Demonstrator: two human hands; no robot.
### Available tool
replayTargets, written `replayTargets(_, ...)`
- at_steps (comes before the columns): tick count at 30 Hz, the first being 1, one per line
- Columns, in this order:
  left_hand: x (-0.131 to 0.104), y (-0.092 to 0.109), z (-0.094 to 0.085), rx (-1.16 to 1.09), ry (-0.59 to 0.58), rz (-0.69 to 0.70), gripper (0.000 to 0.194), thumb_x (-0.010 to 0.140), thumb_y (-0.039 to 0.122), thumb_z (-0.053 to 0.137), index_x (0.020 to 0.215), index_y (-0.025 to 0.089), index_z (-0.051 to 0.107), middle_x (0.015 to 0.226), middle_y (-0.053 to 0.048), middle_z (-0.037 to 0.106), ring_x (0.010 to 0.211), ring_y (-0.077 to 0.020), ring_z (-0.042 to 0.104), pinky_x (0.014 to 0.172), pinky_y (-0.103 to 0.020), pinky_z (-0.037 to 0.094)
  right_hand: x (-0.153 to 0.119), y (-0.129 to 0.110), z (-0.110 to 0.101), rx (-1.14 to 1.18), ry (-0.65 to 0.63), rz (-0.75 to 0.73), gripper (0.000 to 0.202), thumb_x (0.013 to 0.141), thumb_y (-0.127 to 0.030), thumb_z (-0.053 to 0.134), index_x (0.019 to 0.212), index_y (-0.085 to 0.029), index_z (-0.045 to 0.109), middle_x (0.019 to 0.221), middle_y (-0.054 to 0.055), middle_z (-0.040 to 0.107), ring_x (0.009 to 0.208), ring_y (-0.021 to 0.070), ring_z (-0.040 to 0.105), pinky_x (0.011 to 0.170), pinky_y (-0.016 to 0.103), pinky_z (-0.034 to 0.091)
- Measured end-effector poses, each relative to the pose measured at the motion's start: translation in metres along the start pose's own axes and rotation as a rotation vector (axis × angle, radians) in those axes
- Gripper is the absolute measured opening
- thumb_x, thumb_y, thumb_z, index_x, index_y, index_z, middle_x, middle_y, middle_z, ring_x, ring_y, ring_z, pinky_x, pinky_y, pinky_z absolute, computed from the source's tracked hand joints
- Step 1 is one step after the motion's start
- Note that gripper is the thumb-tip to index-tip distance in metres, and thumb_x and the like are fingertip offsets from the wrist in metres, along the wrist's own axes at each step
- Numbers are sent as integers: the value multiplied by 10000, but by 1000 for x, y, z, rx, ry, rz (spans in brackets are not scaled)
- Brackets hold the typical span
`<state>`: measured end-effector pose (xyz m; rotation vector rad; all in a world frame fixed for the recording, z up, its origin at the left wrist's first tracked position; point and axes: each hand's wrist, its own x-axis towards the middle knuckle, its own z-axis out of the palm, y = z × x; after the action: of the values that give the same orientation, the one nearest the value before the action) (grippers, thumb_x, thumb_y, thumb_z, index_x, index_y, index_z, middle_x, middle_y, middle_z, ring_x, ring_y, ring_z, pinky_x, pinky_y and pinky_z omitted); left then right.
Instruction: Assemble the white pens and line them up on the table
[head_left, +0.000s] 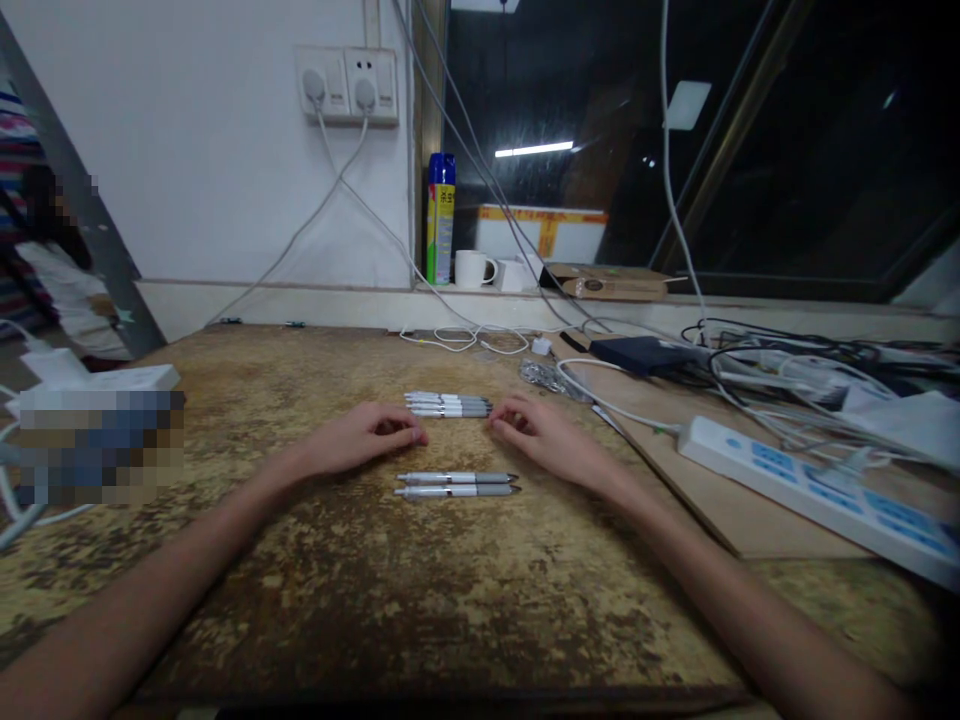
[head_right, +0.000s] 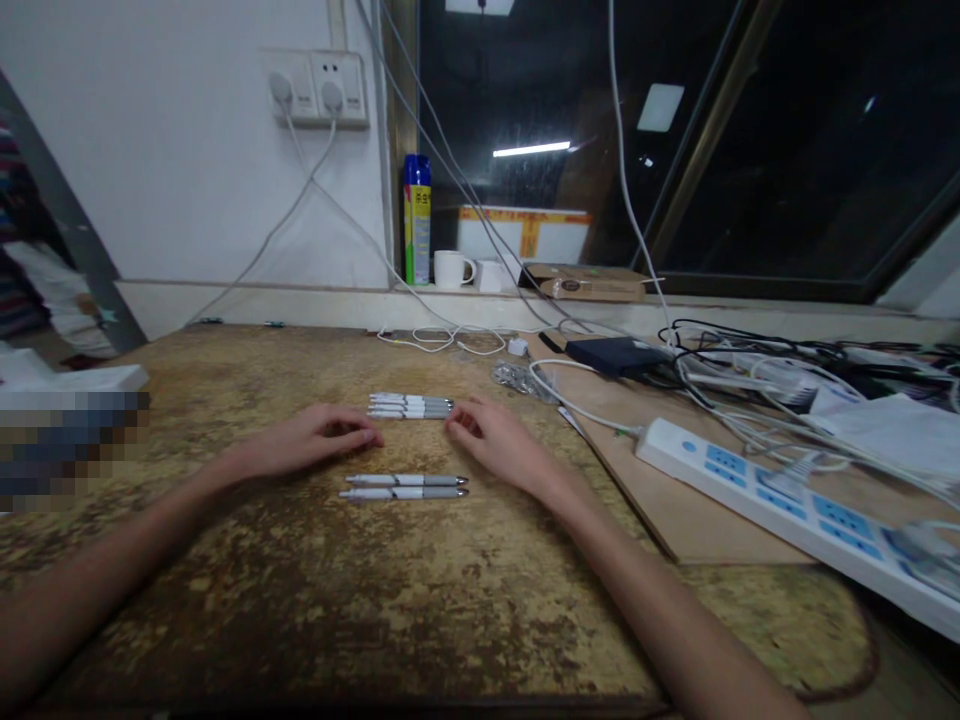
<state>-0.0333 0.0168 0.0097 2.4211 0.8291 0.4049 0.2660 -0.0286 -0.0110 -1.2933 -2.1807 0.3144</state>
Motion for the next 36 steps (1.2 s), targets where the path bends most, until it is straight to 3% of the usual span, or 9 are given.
replayTargets(4, 3, -12, 7, 189, 215, 90, 271, 1017, 353, 498, 1071, 230, 734, 1087, -65, 680, 1014, -223, 613, 925, -355, 464, 1, 9, 11, -49, 74, -63, 199, 944, -179, 542, 1104, -205, 658, 1107, 89, 638, 1022, 228, 605, 911, 377, 473)
replayTargets(8, 3, -19, 9, 254, 297, 140, 229, 997, 257, 506, 1085, 249, 717, 1152, -61, 649, 1142, -233, 576, 1041, -401, 434, 2, 16, 19, -42, 80, -81, 229, 925, -162, 563, 1139, -210, 632, 1095, 93, 657, 1065, 242, 602, 955, 406, 478)
replayTargets(21, 2, -22, 13, 267, 303, 120, 261, 968, 175, 485, 1098, 250, 698, 1197, -57, 655, 1161, -232, 586, 1057, -406, 438, 8, 20, 27, -89, 115, -112, 229, 923, -149, 557, 1133, -223, 610, 1131, 89, 627, 1114, 264, 554, 999, 434, 454)
replayTargets(36, 1, -24, 16, 249, 286, 115, 219, 980, 269, 560, 1158, 229, 682, 1187, -77, 680, 1165, -259, 559, 1028, -412, 436, 9, 19, 33, -55, 132, -68, 175, 938, -199, 546, 1098, -192, 615, 1076, 95, 616, 1035, 246, 570, 944, 409, 464)
